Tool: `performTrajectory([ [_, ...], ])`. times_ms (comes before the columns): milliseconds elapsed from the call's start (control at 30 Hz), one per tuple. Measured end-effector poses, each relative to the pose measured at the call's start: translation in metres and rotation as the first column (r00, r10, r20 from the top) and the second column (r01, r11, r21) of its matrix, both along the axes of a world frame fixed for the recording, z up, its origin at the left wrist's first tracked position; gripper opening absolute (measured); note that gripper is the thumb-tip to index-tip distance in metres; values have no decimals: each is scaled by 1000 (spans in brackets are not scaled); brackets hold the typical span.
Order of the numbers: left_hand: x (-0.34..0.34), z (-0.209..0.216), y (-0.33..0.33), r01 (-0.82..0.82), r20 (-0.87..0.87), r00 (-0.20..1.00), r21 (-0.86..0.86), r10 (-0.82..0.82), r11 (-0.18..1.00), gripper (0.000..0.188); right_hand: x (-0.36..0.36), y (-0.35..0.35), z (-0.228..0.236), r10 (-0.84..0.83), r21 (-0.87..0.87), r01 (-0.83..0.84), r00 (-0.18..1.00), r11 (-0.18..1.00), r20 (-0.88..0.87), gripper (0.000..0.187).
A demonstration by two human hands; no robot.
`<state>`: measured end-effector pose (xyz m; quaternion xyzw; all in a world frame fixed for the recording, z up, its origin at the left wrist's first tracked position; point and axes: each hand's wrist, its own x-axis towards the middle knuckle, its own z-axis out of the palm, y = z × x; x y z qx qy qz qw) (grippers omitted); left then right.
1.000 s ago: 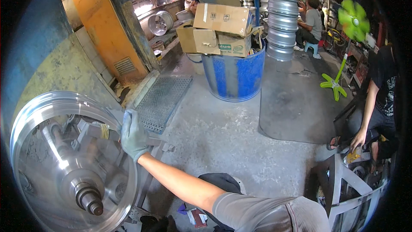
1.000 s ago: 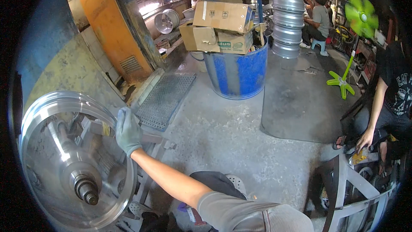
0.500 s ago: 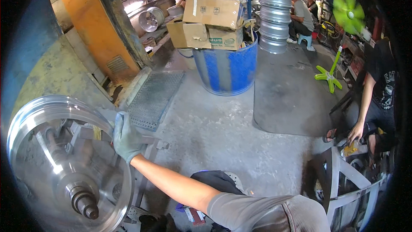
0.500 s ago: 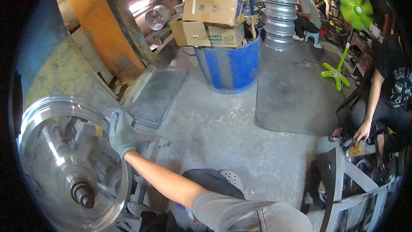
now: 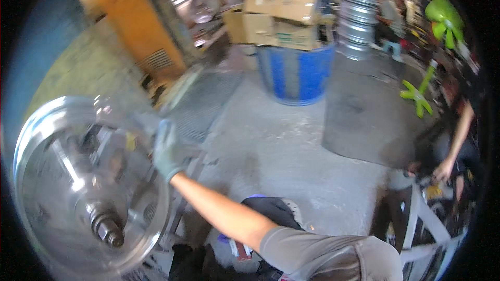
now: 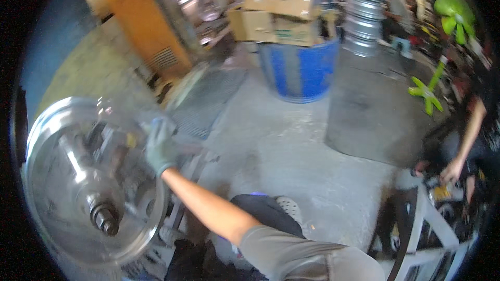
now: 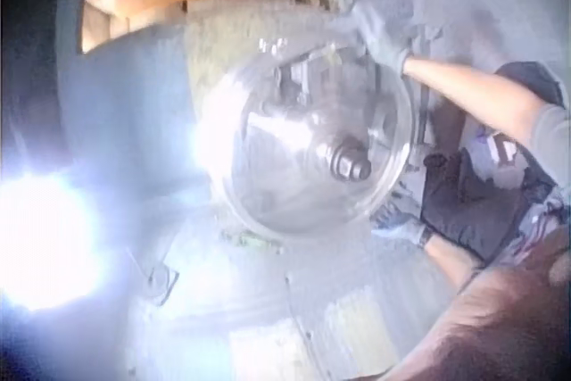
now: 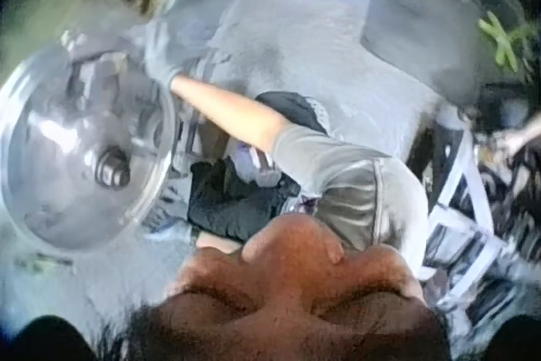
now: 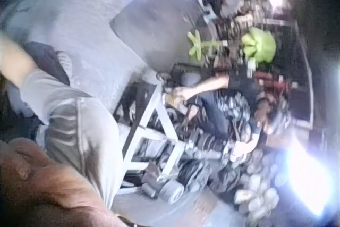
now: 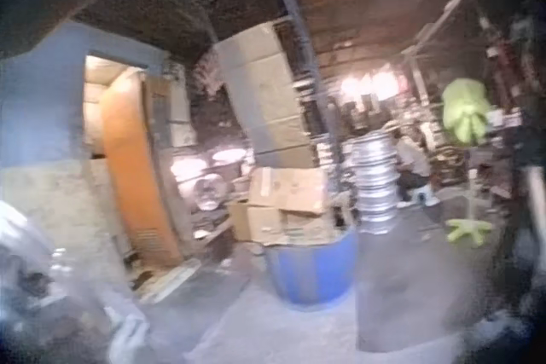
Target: The person sits on the floor and uses a sanding block to polish the outer rim of a large metal wheel mounted on a lathe. The person repeatedly rubs the sanding block along the rim while the wheel rotates, occasionally adjusting grip and position.
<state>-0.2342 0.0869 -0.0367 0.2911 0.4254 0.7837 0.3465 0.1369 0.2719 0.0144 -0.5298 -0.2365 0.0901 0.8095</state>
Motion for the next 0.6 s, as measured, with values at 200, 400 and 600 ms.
performTrajectory([
  [200, 5, -7, 7, -37, 125, 992, 33, 33, 999, 77, 11, -20, 12, 84, -88, -86, 996, 992, -23, 43],
  [400, -15, -19, 5, -32, 102, 994, 65, 25, 997, 71, 13, -6, 5, 153, 14, -153, 975, 988, -159, 46],
  [600, -3, -12, 6, -62, 61, 996, 41, 60, 997, 73, 21, -6, 5, 195, 122, -177, 968, 977, -157, 45],
])
